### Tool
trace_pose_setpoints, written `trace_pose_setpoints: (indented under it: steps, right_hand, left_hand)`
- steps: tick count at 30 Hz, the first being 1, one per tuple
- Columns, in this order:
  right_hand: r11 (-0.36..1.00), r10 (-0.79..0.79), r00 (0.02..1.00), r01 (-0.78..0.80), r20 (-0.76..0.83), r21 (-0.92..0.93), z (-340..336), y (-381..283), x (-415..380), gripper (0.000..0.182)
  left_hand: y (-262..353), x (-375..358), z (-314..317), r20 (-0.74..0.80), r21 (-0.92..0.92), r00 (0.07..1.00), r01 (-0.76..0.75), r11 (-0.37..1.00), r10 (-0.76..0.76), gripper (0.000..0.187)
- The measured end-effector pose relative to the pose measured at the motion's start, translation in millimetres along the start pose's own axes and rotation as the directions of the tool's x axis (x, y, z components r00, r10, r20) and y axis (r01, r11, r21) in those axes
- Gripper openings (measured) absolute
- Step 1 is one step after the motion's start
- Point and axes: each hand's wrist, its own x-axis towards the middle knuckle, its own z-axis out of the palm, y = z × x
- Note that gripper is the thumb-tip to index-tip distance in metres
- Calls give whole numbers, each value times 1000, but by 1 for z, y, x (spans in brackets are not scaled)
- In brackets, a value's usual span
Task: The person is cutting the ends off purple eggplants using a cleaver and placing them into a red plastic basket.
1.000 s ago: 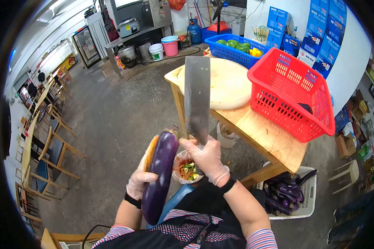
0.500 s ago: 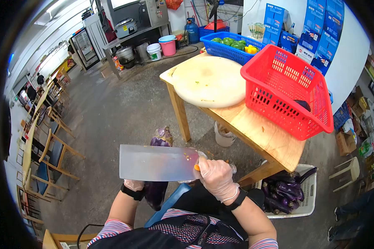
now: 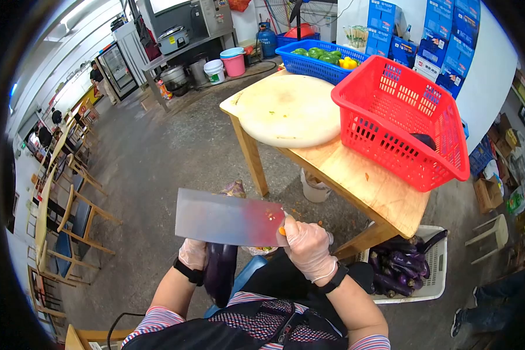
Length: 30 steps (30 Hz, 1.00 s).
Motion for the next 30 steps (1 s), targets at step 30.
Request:
trace_pose_setpoints:
  steps: [30]
  right_hand:
    - [999, -38, 999, 38, -26, 0, 12, 4, 13, 24]
  left_hand:
    - [-13, 10, -18, 41, 182, 999, 11, 983, -19, 48]
